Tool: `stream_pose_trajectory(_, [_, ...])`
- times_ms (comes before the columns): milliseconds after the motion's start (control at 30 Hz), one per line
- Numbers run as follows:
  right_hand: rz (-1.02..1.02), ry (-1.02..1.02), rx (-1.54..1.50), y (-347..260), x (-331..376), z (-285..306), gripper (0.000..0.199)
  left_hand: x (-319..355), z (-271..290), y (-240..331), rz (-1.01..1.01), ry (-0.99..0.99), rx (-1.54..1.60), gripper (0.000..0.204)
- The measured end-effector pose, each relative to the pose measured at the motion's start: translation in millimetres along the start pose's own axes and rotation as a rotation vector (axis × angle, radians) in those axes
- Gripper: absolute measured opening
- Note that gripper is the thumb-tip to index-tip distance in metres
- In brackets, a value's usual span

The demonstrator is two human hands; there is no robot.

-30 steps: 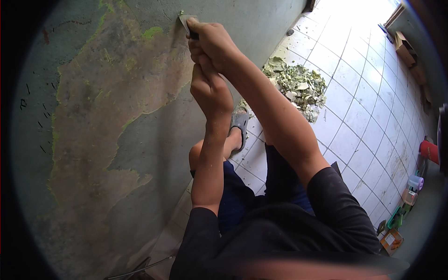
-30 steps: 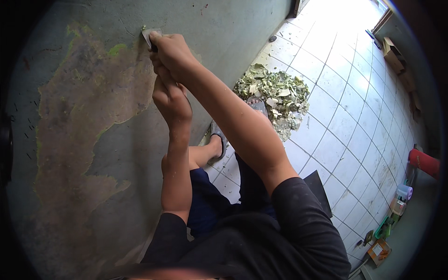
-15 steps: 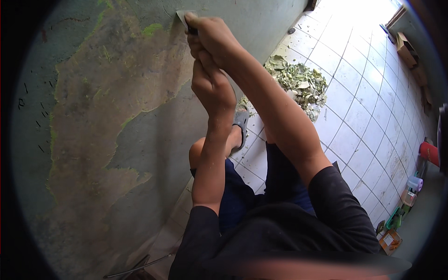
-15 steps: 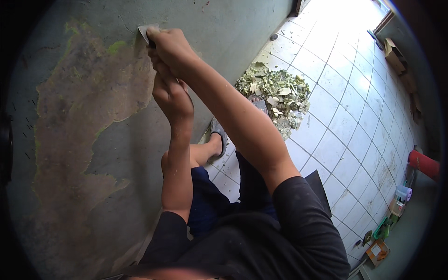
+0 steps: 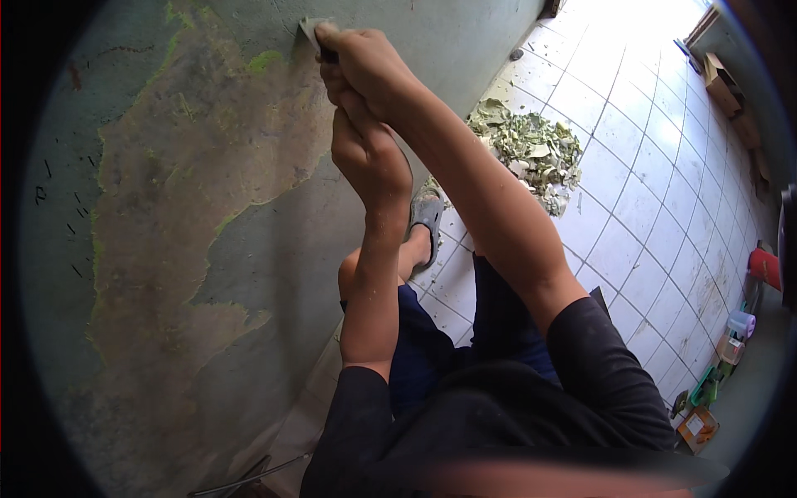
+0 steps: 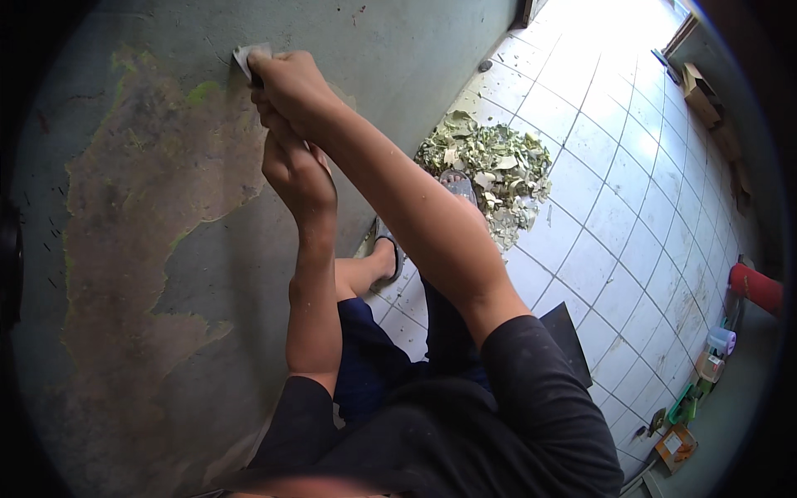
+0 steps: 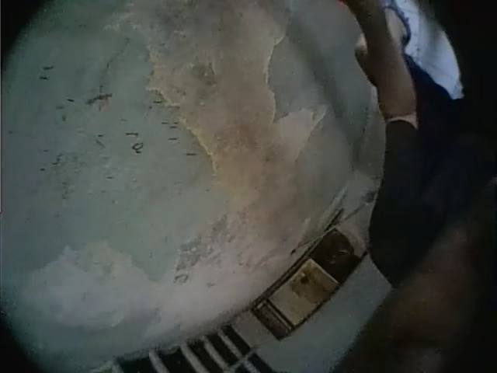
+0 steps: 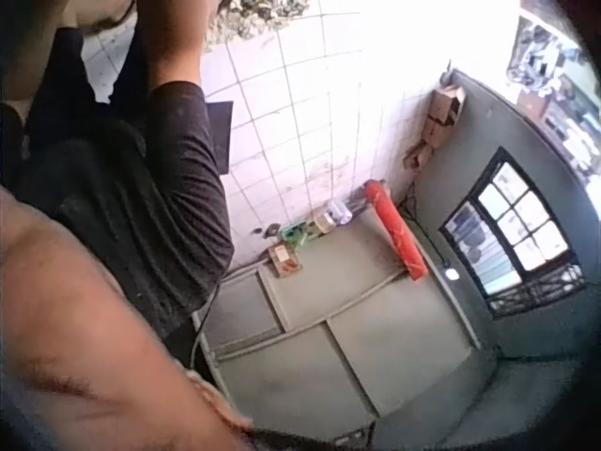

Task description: Scraping old paint or plaster off a wall using a metal scraper.

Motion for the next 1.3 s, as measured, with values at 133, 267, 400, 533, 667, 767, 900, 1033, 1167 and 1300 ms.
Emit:
stream_pose_trajectory(133, [-0.141,-0.008,0.024,15,4,6,0.040,15,-1,-12,0.116,0.067,0.245,0.048])
stream_pose_trajectory(267, [0.005,-0.032,0.039,-5,2,-5,0.039,-5,0,-3,0.016,-0.013,0.019,0.046])
stream_pose_trajectory(400, [-0.131,-0.019,0.094,15,4,3,0.039,20,-11,3,0.120,0.210,0.485,0.049])
stream_pose_trajectory(533, [0.035,-0.018,0.049,-1,-2,-1,0.040,-7,1,-4,0.021,-0.054,0.003,0.048])
stream_pose_trajectory(667, [-0.070,0.029,0.260,21,9,0,0.042,31,6,-5,0.033,0.130,0.175,0.052])
stream_pose_trajectory(767, [0.035,0.038,0.091,-4,-1,-9,0.043,-2,7,0,0.082,-0.016,0.096,0.049])
stream_pose_trajectory(900, [-0.072,0.045,0.240,21,16,-4,0.042,28,6,-14,0.085,0.103,0.252,0.050])
stream_pose_trajectory(1033, [-0.059,-0.039,0.130,11,3,-9,0.042,9,6,-8,0.029,0.062,0.187,0.048])
stream_pose_trajectory(1167, [-0.030,-0.063,0.167,18,16,-11,0.040,25,7,-12,0.062,0.111,0.294,0.048])
stream_pose_trajectory(1300, [-0.090,-0.078,0.127,12,10,-12,0.040,14,16,-5,0.163,0.030,0.160,0.050])
Point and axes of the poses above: each hand's wrist, its own x-axis away from the middle knuckle, its own z-axis out of the back of the hand, y = z × x, the point moved 2 cm from there along -x, towards the middle knuckle, and after that the axes turned 1 degree about -y, right-handed, at the moved point
